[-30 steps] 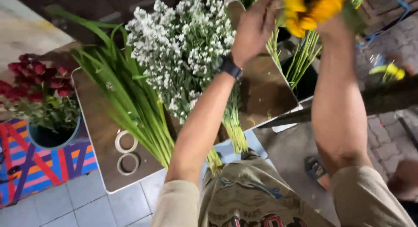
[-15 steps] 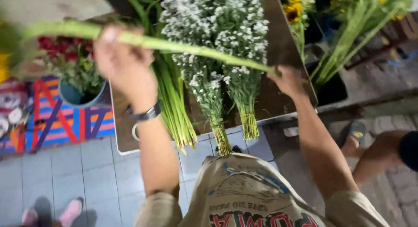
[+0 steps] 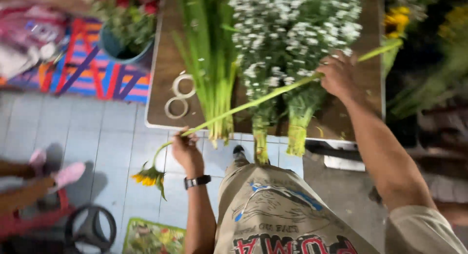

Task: The person arranges a bouquet of flowers on a table, selecting sunflowers and white filler flowers. They trim the stems using shears and wrap the stems with tape to secure the arrangement.

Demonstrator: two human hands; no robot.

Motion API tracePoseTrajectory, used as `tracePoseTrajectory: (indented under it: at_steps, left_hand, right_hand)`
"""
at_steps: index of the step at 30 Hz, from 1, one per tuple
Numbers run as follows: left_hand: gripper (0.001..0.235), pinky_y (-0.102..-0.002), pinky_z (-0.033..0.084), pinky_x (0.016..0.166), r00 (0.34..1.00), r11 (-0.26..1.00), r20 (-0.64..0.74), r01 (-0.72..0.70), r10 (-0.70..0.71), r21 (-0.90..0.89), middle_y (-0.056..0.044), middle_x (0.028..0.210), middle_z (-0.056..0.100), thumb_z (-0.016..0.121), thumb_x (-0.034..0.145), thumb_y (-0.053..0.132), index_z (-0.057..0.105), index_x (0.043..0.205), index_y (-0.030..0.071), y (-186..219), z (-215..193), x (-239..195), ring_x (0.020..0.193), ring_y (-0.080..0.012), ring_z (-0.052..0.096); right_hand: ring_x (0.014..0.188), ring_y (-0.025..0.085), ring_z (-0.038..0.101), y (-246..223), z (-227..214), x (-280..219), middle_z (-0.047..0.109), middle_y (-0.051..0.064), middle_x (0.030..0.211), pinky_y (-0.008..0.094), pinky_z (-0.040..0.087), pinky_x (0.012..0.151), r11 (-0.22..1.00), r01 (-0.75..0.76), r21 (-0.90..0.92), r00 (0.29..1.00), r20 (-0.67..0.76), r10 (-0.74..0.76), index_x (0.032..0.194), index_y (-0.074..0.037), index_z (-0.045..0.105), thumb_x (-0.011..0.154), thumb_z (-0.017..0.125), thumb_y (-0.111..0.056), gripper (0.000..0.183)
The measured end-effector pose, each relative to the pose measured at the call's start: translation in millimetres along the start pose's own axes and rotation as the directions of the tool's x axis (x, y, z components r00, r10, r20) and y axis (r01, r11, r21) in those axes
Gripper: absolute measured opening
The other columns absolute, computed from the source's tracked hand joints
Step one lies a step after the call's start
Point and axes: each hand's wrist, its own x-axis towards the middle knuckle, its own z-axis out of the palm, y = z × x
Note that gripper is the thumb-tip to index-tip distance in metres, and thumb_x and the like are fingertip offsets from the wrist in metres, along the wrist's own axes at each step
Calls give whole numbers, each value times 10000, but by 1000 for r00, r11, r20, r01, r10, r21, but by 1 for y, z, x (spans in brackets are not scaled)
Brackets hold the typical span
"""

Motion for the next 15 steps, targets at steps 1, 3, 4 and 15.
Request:
tracePoseTrajectory:
  at_steps: [1,3,4,15]
  left_hand:
    - [185,-225,561,729,999,997,-24,45,-44,60,-110,1074,684,479,1087,214,601,1048,81,3,0,-6,877,-151,648]
    - [203,-308,562,836,992,991,-97,88,-78,105,-110,1126,687,470,1088,203,619,1072,65,-3,-8,-15,993,-189,639]
    - [221,-319,608,809,983,990,-122,138,-137,2,-160,1096,705,496,1081,226,616,1081,40,-10,-13,-12,927,-213,685]
    - [348,-430,654,872,965,968,-141,197,-219,-152,-306,1021,701,613,1039,225,654,1129,-108,-29,18,70,898,-302,732]
  right_hand:
    - [1413,265,460,-6,1,12,675,-73,1329,629,281,1112,993,-78,-89,992,95,87,1146,-350,752,883,728,-346,264]
    - [1490,269,419,5,24,31,660,-107,1450,668,226,1157,978,-98,-184,973,189,133,1183,-450,758,865,709,-375,331]
    - [1405,308,516,21,47,46,682,-9,1428,628,327,1120,986,-116,-119,975,173,136,1224,-420,758,880,727,-322,359]
    - [1126,334,605,-131,11,71,679,122,1102,464,473,960,974,-20,228,917,-384,109,1120,-133,823,909,797,-62,224]
